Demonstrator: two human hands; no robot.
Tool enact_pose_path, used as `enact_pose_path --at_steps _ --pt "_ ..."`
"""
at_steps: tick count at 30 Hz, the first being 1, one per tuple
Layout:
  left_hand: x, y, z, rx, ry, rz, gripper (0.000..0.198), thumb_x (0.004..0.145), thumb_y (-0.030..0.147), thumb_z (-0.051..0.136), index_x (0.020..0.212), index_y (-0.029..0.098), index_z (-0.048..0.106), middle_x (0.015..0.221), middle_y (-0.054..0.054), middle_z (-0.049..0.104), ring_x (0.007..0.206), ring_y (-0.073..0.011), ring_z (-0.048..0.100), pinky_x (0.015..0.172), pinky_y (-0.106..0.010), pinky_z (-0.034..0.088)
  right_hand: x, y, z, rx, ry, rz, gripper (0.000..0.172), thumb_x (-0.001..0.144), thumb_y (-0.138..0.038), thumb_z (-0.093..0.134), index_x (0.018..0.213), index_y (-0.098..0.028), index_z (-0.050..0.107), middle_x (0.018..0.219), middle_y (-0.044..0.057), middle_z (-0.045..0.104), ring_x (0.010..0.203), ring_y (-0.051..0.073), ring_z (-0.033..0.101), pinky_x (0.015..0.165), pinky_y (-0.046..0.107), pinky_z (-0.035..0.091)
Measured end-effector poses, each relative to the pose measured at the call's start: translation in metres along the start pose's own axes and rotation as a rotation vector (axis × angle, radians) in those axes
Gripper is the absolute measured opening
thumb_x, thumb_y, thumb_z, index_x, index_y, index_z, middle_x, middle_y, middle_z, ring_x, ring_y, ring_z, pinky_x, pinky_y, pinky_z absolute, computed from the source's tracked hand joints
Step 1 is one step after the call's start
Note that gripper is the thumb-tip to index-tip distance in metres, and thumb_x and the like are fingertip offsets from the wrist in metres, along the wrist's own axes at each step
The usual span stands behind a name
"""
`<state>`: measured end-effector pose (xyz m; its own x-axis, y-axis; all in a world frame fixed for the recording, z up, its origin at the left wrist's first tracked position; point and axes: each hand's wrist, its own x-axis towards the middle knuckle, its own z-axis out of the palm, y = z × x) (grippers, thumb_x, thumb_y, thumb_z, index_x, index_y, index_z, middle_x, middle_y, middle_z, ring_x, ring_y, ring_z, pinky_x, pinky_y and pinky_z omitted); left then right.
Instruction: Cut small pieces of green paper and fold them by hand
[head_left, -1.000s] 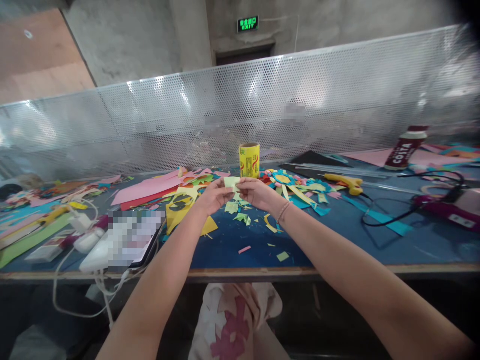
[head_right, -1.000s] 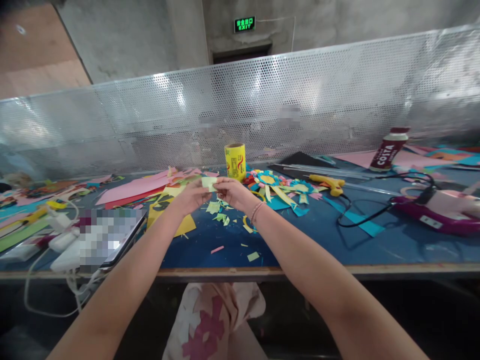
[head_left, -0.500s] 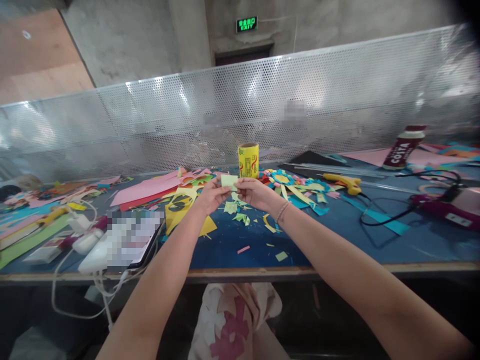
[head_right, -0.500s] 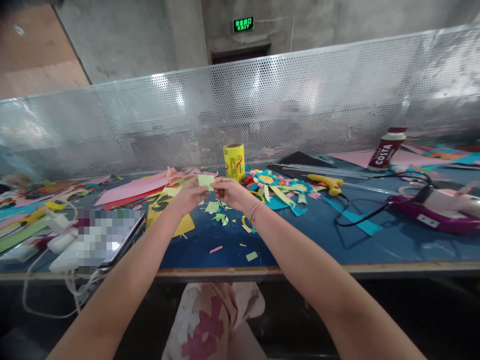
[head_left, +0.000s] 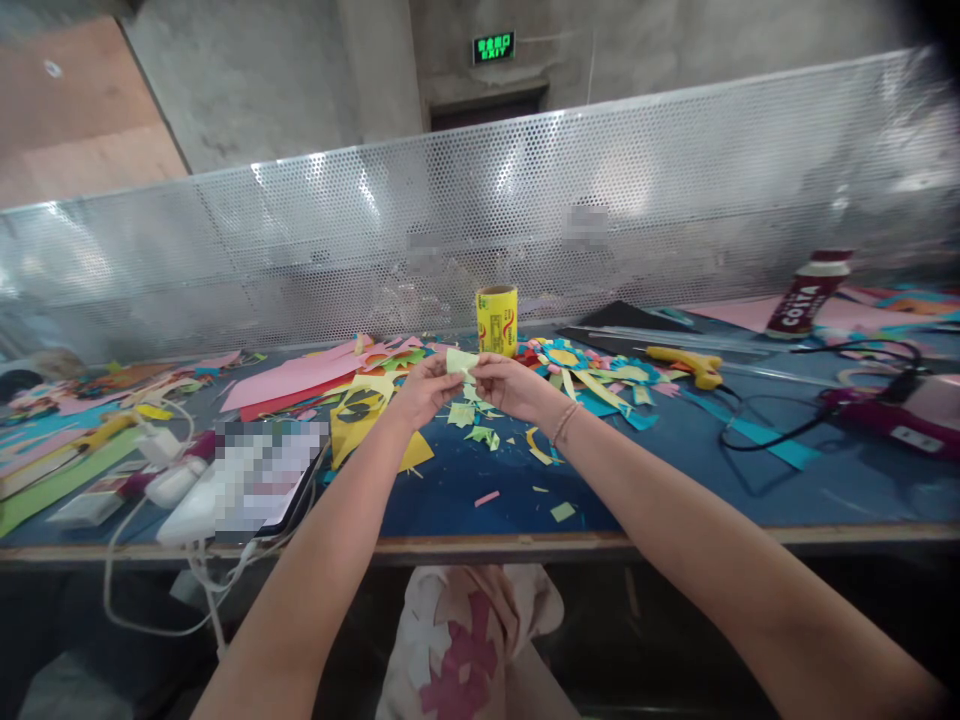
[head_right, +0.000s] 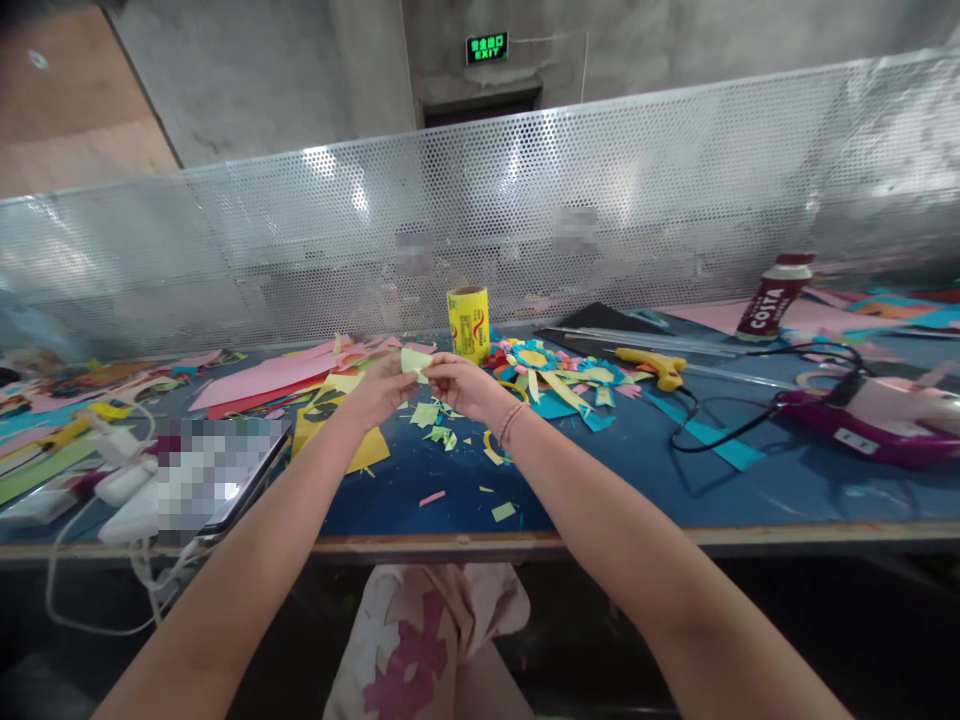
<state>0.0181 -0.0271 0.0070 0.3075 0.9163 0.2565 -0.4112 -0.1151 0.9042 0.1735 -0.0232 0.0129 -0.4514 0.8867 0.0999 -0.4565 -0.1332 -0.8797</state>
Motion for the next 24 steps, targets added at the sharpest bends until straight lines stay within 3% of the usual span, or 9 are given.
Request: enact_pose_path --at_steps 15,24 --pt "-0.0007 0.0003 -0.0005 0.016 -0.002 -0.017 0.029 0.056 0.008 0.072 0.082 0.014 0.061 0.073 0.001 0.063 0.059 -0.0064 0.057 0.061 -0.021 0.045 0.0007 -0.0005 0.0014 0.010 0.070 0.024 0.012 0.067 -0.006 0.059 0.071 -0.018 0.056 0.056 -0.004 0.054 0.053 0.006 0.053 0.051 0.018 0.043" --pt "0.0001 0.0014 -0.0012 -0.063 0.040 -0.053 0.018 0.063 0.008 0.061 0.080 0.013 0.061 0.073 -0.002 0.065 0.064 -0.0111 0.061 0.064 -0.025 0.048 0.0019 -0.0009 -0.0017 0.040 0.052 0.033 0.014 0.067 -0.006 0.059 0.075 -0.018 0.057 0.057 -0.005 0.054 0.052 0.005 0.051 0.050 0.016 0.043"
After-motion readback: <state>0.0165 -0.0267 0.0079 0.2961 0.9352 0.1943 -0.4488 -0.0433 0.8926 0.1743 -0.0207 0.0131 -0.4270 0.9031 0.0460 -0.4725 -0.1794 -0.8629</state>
